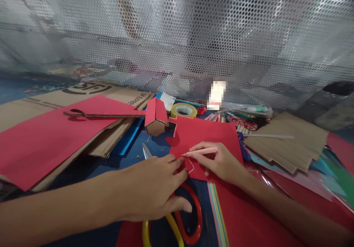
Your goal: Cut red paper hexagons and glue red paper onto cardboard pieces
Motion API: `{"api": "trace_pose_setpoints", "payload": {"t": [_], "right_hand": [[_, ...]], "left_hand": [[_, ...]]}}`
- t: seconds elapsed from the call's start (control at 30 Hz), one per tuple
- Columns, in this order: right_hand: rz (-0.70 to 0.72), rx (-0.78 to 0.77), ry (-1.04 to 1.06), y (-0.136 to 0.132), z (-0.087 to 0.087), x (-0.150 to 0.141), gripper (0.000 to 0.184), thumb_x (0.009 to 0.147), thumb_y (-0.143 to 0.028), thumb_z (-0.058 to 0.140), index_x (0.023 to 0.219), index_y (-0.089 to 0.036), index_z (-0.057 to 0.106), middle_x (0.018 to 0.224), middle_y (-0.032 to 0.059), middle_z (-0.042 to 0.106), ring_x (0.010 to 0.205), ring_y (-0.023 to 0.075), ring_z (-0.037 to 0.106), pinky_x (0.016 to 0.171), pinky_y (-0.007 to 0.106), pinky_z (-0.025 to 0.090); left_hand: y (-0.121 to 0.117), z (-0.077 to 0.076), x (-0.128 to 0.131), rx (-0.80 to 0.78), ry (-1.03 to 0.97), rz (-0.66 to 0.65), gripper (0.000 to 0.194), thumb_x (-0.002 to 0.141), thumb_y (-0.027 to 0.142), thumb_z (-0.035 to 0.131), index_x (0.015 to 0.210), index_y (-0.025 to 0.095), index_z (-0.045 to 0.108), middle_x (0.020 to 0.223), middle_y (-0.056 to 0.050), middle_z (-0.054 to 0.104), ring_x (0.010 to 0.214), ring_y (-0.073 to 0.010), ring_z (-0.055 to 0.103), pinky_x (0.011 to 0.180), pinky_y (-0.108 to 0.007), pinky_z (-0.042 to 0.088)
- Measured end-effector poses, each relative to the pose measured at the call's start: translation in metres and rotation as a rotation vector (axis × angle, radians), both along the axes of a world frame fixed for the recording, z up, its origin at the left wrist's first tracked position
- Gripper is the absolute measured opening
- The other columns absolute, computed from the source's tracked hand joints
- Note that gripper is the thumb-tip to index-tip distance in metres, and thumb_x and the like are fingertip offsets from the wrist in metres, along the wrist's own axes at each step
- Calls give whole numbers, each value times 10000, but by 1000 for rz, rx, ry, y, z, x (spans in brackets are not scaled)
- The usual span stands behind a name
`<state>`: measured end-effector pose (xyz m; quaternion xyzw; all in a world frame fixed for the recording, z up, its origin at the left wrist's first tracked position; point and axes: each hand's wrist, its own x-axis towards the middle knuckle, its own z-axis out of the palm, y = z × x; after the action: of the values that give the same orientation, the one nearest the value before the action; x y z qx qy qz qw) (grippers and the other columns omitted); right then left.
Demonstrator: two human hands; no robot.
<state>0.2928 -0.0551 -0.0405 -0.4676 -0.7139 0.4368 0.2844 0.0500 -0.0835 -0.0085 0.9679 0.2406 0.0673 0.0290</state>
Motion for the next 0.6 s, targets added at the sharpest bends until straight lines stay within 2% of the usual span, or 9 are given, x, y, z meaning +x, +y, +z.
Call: {"api": "trace_pose_setpoints", "payload": {"t": [0.17, 0.3, 0.47, 0.6], "right_hand": [[24, -19, 33, 2, -3, 0, 353, 969, -514, 640, 1118, -237, 801, 992, 40, 795, 537, 108, 651, 448, 197, 536], [13, -8, 10, 1, -1, -1, 326, 975, -489, 645, 1097, -227, 797, 827, 20, 776, 516, 104, 637, 460, 184, 521], [25, -39, 42, 2, -3, -3, 353, 965, -512, 650, 1116, -231, 800, 940, 40, 796, 601, 130, 674, 466, 192, 539], [36, -26, 36, 4, -5, -2, 330, 970, -495, 651, 1108, -237, 802, 981, 31, 802, 574, 112, 662, 467, 182, 528]], "left_hand": [[0, 0, 1, -14, 12, 10, 546, 1031, 584, 461, 1270, 146, 684, 1236, -184, 714, 1096, -289, 670, 926, -376, 516], [0, -1, 0, -12, 10, 7, 543, 1033, 581, 457, 1261, 144, 685, 1226, -182, 718, 1092, -289, 672, 926, -378, 517], [0, -1, 1, -12, 19, 13, 561, 1031, 594, 445, 1250, 140, 690, 1222, -184, 719, 1098, -293, 673, 927, -381, 521], [1, 1, 1, -16, 47, 15, 575, 1034, 601, 430, 1252, 137, 691, 1232, -183, 717, 1107, -296, 673, 926, -383, 527]]}}
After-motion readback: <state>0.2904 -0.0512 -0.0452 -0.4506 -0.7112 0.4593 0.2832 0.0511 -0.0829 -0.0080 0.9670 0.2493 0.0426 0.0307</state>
